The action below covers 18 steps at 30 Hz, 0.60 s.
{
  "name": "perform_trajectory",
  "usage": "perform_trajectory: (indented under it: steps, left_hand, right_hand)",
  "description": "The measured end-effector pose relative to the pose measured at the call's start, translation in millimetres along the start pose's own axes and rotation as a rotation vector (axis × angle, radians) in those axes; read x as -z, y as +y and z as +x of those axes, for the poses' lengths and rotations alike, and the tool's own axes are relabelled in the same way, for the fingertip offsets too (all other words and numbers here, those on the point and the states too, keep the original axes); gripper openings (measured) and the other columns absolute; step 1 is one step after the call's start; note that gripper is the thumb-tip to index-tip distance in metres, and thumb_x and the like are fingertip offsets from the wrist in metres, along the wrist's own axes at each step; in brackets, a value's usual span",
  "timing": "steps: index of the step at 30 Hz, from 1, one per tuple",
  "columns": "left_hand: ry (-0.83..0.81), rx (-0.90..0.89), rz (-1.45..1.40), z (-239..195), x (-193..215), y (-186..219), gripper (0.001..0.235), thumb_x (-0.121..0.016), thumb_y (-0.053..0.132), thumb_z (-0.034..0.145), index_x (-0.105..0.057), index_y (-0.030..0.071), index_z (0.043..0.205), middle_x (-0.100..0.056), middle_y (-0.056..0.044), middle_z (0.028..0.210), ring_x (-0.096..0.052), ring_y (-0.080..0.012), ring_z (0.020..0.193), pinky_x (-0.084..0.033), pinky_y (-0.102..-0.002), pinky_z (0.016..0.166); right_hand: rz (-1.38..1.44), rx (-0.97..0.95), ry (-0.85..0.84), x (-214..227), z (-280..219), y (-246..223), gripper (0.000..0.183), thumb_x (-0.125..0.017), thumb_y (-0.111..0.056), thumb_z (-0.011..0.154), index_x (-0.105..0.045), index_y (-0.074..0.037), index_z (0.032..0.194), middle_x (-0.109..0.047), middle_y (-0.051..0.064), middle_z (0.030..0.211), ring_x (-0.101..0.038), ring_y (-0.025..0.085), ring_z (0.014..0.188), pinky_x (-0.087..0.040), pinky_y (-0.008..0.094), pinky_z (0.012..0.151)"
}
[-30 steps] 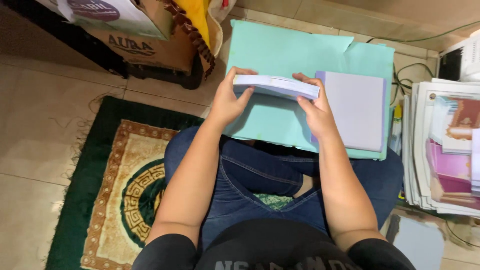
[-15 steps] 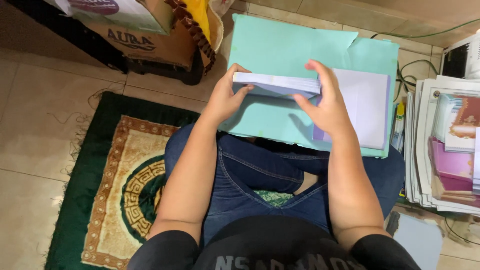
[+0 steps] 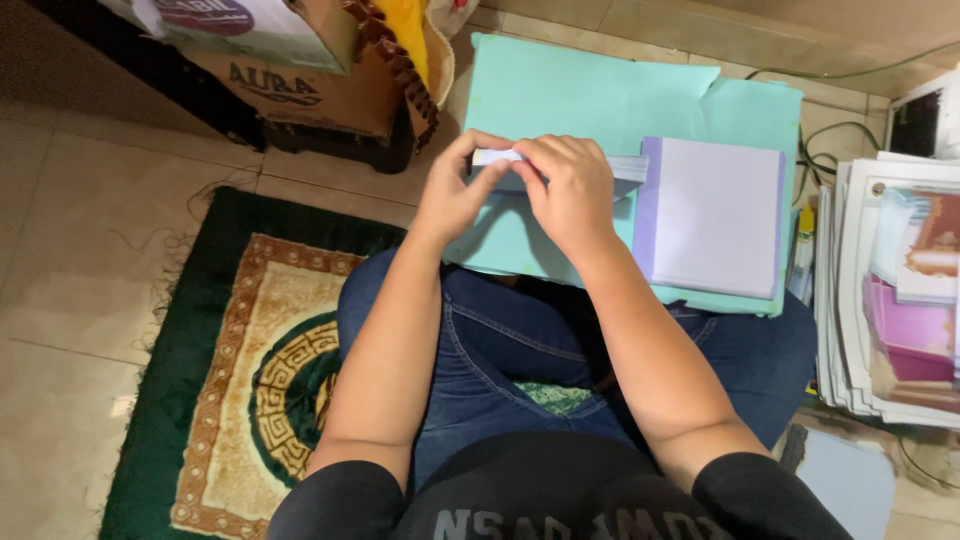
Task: The person sits on the floor with a green board on their lap and folds stacks of light purple paper cards, pressing the creases flat by hand. They fold each card in half, align the edges, and place finished cards onto a pile beside the board.
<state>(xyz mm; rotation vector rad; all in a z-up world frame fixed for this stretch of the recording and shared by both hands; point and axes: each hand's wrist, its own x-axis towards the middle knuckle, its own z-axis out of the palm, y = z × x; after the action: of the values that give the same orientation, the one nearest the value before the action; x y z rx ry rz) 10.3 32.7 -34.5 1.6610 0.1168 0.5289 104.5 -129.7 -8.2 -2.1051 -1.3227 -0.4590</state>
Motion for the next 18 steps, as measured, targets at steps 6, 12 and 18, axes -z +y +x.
perform_trajectory:
  steps: [6,12,18]
  left_hand:
    - [0.048,0.005,-0.002,-2,1,9,0.015,-0.08,0.015,0.092,-0.076,0.014,0.107,-0.077,-0.003,0.096,-0.065,-0.0092,0.095,-0.05,-0.029,0.095]
    - [0.06,-0.008,-0.014,-1,-1,4,0.015,-0.079,0.014,0.093,-0.077,0.011,0.107,-0.077,-0.006,0.097,-0.064,-0.0112,0.096,-0.049,-0.031,0.096]
    - [0.043,0.007,-0.007,-3,-3,16,0.015,-0.078,0.016,0.095,-0.075,0.01,0.109,-0.078,-0.007,0.103,-0.068,-0.0144,0.103,-0.049,-0.033,0.1]
  right_hand:
    - [0.046,0.071,0.028,13,-11,18,0.019,-0.076,-0.018,0.097,-0.074,-0.013,0.115,-0.073,0.005,0.101,-0.07,0.029,0.094,-0.054,0.041,0.086]
    - [0.115,-0.021,-0.013,83,-51,74,0.018,-0.073,-0.008,0.103,-0.073,-0.003,0.12,-0.072,0.014,0.106,-0.068,0.036,0.1,-0.053,0.043,0.092]
    - [0.545,-0.384,0.008,71,-64,60,0.036,-0.068,0.009,0.097,-0.061,0.0,0.13,-0.067,0.017,0.121,-0.062,0.028,0.116,-0.047,0.043,0.105]
